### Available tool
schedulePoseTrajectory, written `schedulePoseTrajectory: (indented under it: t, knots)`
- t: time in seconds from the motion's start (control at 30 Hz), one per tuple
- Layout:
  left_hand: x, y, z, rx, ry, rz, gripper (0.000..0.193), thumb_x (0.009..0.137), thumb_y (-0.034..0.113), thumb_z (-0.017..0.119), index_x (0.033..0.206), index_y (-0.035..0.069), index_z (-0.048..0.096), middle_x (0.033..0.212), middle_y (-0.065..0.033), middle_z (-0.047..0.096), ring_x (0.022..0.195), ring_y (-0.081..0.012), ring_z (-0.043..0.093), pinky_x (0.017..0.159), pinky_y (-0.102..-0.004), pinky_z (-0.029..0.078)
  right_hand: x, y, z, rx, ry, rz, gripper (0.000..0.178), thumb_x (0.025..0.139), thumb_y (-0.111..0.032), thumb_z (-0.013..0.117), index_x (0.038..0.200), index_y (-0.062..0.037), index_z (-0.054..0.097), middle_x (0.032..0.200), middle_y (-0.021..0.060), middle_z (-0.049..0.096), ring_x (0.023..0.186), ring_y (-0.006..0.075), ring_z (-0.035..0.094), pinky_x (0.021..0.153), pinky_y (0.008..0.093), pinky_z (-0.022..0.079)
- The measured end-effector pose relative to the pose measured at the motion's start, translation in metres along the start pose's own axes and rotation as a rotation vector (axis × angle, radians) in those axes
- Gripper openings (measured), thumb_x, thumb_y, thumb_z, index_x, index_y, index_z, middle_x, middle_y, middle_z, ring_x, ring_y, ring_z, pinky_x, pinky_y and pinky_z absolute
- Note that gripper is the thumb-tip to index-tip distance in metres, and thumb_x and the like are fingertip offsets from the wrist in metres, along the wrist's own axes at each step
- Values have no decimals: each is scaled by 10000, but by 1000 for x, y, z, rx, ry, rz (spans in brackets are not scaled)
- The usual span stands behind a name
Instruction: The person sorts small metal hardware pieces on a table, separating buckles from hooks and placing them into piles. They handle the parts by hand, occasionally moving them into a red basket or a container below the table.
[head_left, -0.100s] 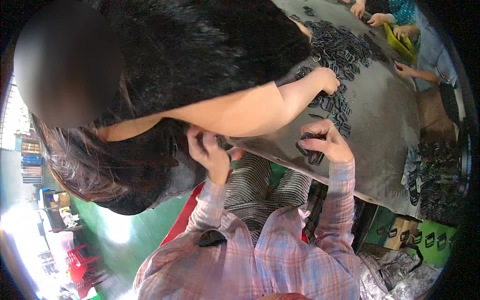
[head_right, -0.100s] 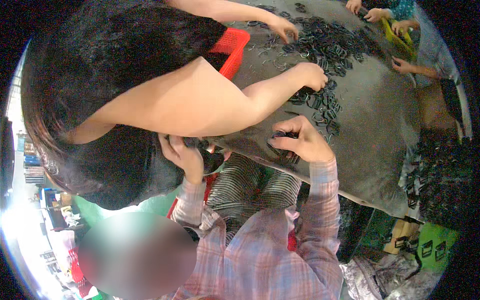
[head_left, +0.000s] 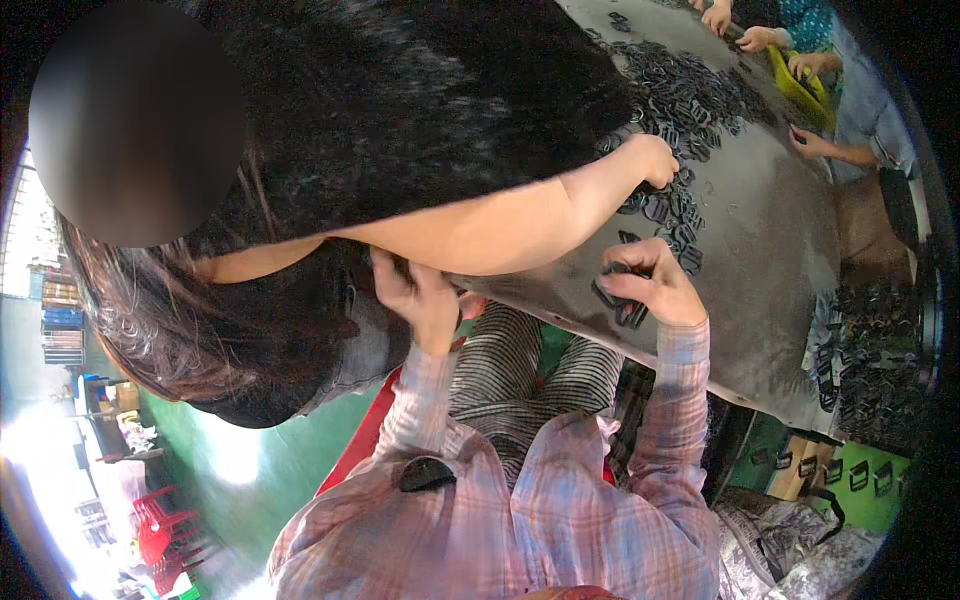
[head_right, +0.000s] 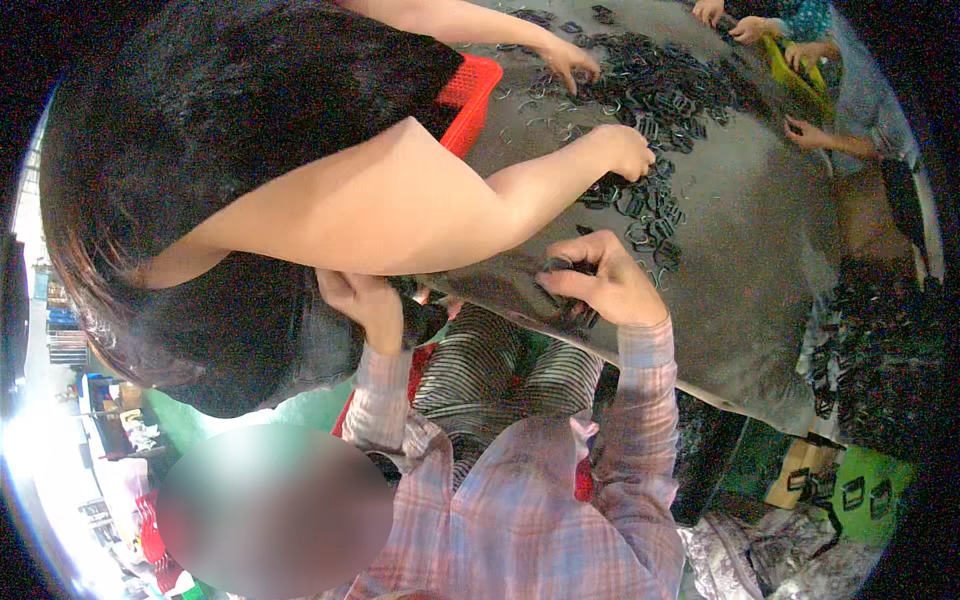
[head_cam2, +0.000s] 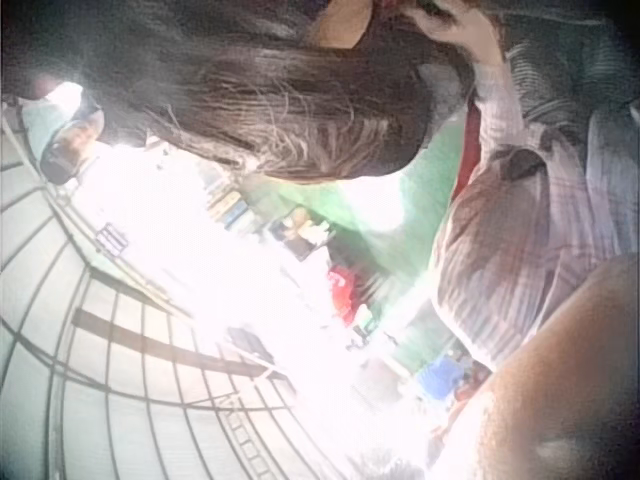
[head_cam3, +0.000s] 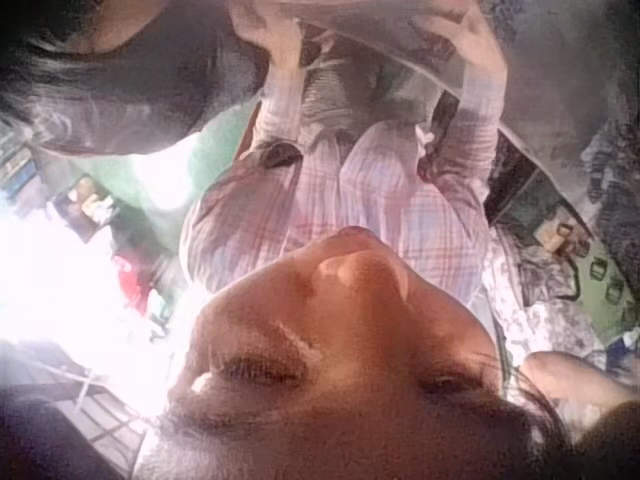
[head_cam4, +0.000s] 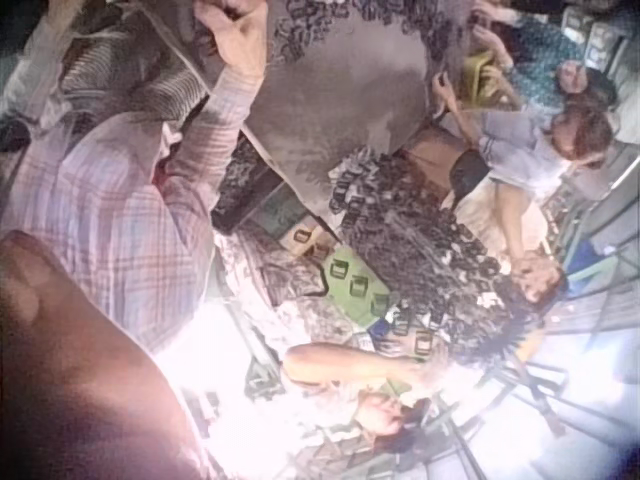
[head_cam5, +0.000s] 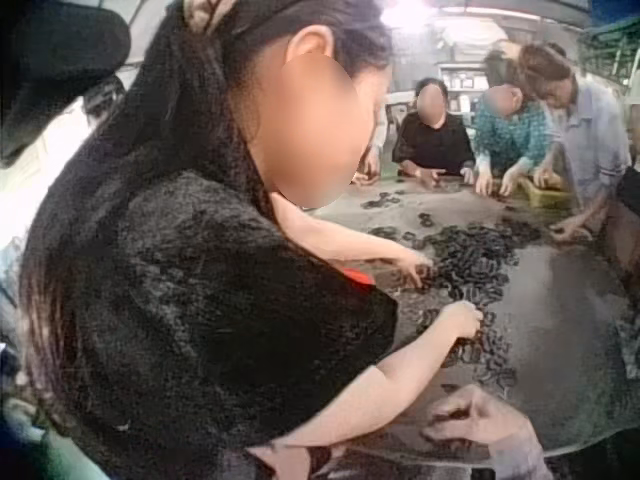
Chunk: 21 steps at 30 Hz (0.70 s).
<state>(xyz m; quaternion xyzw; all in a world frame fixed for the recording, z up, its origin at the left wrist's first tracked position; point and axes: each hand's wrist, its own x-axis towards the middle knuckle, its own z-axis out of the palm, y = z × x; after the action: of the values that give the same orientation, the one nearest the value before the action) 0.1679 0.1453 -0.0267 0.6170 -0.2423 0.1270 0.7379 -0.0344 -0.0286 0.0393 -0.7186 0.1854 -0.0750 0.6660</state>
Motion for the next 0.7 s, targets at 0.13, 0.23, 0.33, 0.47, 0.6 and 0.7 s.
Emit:
schedulePoseTrajectory:
  t: [0.13, 0.23, 0.33, 0.47, 0.6, 0.7]
  knots:
    - [40, -37, 18, 368, -253, 250, 198, 828, 140, 592, 958, -8, 572, 937, -122, 576, 874, -233, 536, 769, -314, 436, 23, 32, -13, -310, 267, -41, 183, 773, -143, 585, 744, 37, 568, 608, -25, 498, 492, 43, 445, 446, 226, 383]
    - [50, -44, 22, 498, -373, 313, 221, 828, 149, 600, 988, -3, 587, 996, -154, 574, 940, -281, 530, 799, -345, 437, 18, 63, -37, -294, 384, -18, 205, 790, -158, 583, 802, 43, 617, 641, -23, 547, 535, 50, 487, 453, 222, 390]
    - [35, -19, 9, 542, -380, 381, 246, 828, 158, 608, 1018, 2, 602, 1055, -186, 573, 1007, -330, 524, 829, -377, 438, -8, 96, -55, -46, 671, 134, 197, 823, -189, 621, 907, -14, 655, 705, -11, 592, 551, 75, 514, 451, 224, 403]
    - [-37, 29, -17, 403, -451, 305, 269, 844, 158, 604, 1051, -14, 601, 1134, -206, 564, 1083, -368, 516, 882, -417, 422, -49, 116, -67, 452, 684, 49, 196, 868, -252, 620, 935, -69, 643, 688, -40, 538, 535, 48, 466, 424, 194, 368]
    - [-91, 5, 31, 291, -956, 177, 261, 858, 97, 580, 1082, -36, 579, 1156, -184, 563, 1114, -362, 503, 924, -408, 406, -73, 155, -92, 44, 1130, 290, 317, 849, -335, 620, 894, -24, 658, 761, 57, 641, 604, 186, 579, 487, 299, 459]
    - [-103, -9, 93, 538, -887, 423, 290, 835, 89, 597, 1110, -3, 589, 1164, -162, 572, 1137, -328, 498, 955, -405, 399, -68, 162, -104, -611, 1022, 210, 382, 824, -364, 618, 884, 10, 664, 867, 186, 664, 746, 362, 625, 651, 412, 504]
